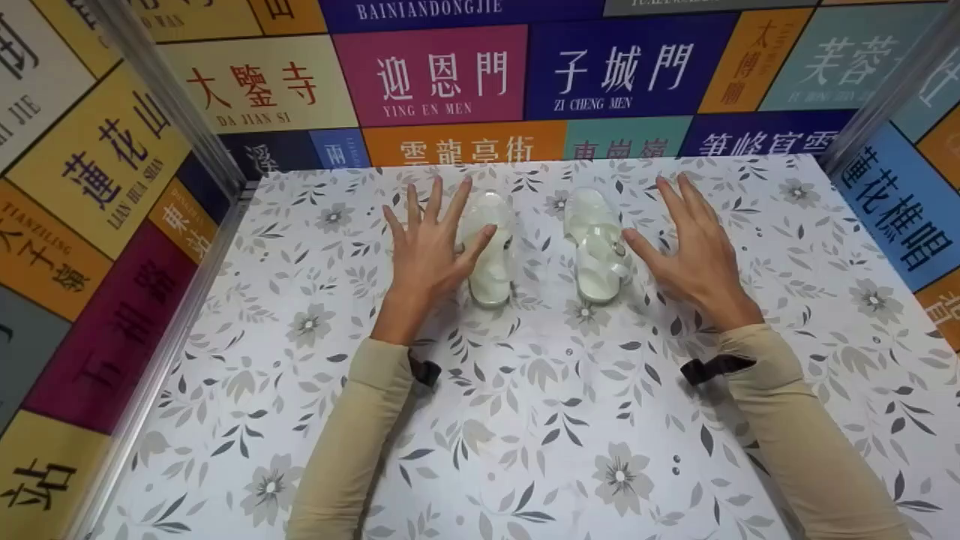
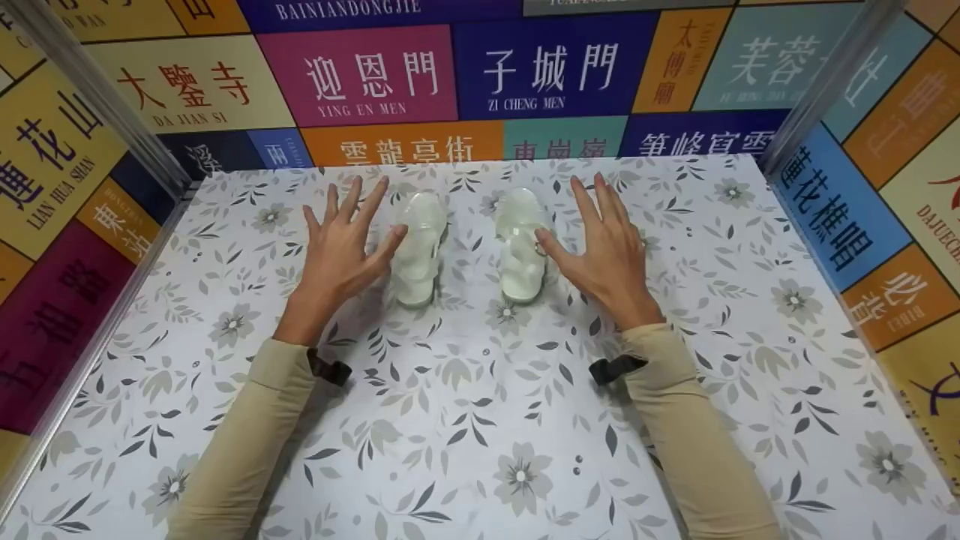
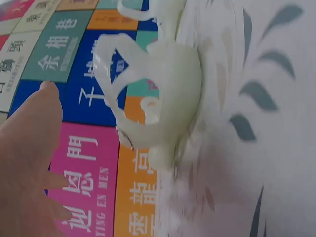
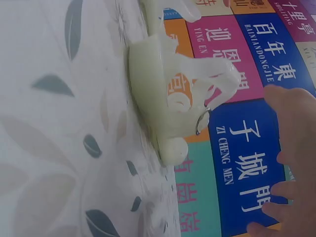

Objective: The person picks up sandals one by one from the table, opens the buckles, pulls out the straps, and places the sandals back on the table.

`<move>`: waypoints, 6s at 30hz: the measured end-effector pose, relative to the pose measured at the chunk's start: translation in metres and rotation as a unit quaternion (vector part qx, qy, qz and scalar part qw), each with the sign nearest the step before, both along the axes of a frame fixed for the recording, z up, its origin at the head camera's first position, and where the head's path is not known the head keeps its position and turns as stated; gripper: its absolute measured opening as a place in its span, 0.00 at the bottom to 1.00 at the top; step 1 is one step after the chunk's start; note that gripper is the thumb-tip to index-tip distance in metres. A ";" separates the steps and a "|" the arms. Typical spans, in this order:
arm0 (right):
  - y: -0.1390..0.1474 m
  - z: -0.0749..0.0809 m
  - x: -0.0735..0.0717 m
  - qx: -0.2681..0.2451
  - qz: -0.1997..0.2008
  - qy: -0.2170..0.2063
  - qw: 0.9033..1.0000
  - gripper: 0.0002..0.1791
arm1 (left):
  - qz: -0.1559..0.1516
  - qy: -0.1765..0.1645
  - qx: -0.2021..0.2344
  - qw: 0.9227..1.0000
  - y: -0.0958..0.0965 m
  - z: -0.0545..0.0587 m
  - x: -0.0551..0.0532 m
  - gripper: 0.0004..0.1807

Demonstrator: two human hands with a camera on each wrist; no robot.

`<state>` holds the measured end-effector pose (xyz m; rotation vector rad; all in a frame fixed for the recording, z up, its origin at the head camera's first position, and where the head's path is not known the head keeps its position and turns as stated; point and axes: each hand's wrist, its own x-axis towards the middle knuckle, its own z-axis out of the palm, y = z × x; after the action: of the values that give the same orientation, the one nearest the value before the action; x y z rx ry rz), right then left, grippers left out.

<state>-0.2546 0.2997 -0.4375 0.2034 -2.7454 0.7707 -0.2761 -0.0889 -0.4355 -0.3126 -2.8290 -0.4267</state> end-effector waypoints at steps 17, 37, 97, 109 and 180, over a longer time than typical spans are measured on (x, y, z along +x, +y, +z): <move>-0.012 -0.033 0.007 -0.157 0.076 -0.052 0.983 0.39 | -0.194 0.025 0.067 0.978 0.082 0.009 0.042 0.39; -0.013 -0.051 -0.004 -0.236 0.094 -0.131 0.958 0.34 | -0.221 -0.152 0.222 0.937 0.141 -0.031 0.014 0.38; -0.006 -0.042 0.030 -0.291 0.180 -0.142 0.929 0.20 | -0.258 -0.193 0.367 0.873 0.116 -0.034 0.043 0.36; -0.010 -0.039 0.062 -0.307 0.180 -0.171 0.919 0.21 | -0.266 -0.183 0.309 0.895 0.105 -0.031 0.073 0.35; 0.004 -0.052 0.051 -0.295 0.344 -0.272 0.849 0.11 | -0.343 -0.155 0.255 0.891 0.115 -0.035 0.064 0.14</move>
<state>-0.2041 0.3041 -0.4890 0.9954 -2.7056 2.0971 -0.2118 0.0259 -0.4705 -1.2192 -2.6551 -1.4379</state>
